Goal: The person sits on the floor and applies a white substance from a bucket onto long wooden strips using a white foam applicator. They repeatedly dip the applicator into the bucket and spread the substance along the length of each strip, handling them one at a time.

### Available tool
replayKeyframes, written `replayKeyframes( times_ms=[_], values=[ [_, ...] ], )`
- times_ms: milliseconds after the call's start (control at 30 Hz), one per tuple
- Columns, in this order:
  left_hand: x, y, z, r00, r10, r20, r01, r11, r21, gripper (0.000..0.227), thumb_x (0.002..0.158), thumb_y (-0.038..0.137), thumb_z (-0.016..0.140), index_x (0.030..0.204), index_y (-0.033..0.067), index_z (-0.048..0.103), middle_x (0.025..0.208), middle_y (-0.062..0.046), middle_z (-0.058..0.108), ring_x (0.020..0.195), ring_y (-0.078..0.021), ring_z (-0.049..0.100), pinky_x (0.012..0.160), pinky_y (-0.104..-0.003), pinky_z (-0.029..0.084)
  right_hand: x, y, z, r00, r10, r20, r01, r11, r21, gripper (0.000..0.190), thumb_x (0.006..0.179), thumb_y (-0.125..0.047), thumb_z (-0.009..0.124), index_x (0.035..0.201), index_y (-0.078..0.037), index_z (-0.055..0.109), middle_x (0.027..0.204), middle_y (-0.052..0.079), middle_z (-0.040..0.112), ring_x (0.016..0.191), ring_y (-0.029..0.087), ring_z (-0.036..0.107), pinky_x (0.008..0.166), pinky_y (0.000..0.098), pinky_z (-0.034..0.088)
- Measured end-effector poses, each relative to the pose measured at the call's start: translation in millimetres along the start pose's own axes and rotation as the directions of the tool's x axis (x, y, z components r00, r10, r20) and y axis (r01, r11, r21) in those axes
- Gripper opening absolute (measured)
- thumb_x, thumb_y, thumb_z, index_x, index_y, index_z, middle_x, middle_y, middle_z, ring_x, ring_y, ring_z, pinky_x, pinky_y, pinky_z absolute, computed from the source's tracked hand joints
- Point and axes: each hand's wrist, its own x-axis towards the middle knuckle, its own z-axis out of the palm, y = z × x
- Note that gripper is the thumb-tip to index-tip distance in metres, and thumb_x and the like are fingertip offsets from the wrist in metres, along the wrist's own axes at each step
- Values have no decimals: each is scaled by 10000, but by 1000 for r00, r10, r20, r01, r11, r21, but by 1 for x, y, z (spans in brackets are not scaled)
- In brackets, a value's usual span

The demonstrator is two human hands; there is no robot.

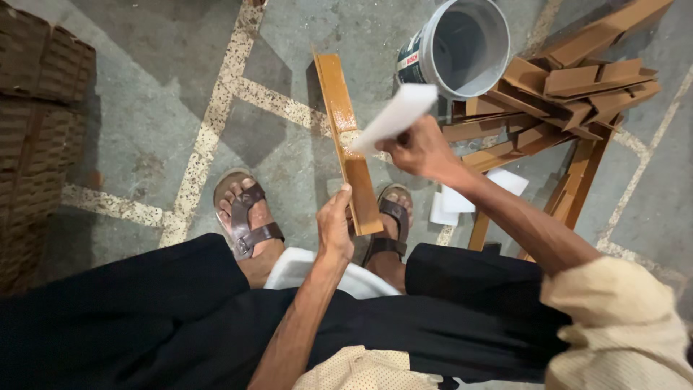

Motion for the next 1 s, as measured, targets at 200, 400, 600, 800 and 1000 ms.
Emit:
replayKeyframes(
  times_ms=[200, 400, 600, 800, 1000],
  values=[
    [9, -13, -9, 999, 12, -35, -12, 1000, -15, 351, 989, 322, 612, 1067, -10, 695, 909, -73, 712, 775, -167, 687, 690, -309, 556, 15, 26, 13, 997, -6, 78, 18, 988, -154, 221, 798, -34, 694, 999, -4, 781, 781, 160, 751, 622, 208, 677, 571, 357, 511],
    [24, -26, -19, 993, 97, -74, -97, 995, 3, 314, 1029, 291, 636, 975, -13, 690, 825, -44, 629, 685, -139, 574, 594, -297, 463, -51, 20, 11, 957, 58, 284, -5, 983, -186, 295, 677, 9, 655, 953, 5, 758, 856, 169, 763, 712, 263, 730, 642, 374, 583],
    [22, -21, -13, 998, 66, -24, -67, 996, -50, 293, 1008, 271, 612, 1034, -5, 710, 934, -48, 703, 802, -128, 659, 713, -271, 534, -58, 7, -10, 960, 83, 267, -79, 997, -27, 274, 790, -22, 674, 1052, -13, 752, 871, 138, 777, 690, 217, 734, 606, 347, 581],
    [9, -11, -5, 998, 55, -17, -56, 998, -31, 342, 1006, 290, 601, 1110, -20, 701, 987, -68, 719, 837, -149, 694, 734, -286, 563, 11, 13, -8, 999, 19, -50, -23, 995, -96, 201, 845, 6, 659, 1019, 15, 759, 822, 153, 769, 681, 185, 709, 602, 328, 541],
    [17, -24, -14, 997, 68, -34, -67, 997, 32, 363, 1013, 304, 601, 1111, -25, 718, 962, -63, 722, 805, -135, 673, 711, -277, 544, 19, 35, 12, 995, -97, -21, 94, 989, -117, 182, 840, 44, 655, 981, 16, 767, 878, 182, 776, 773, 223, 767, 668, 345, 581]
  ],
)
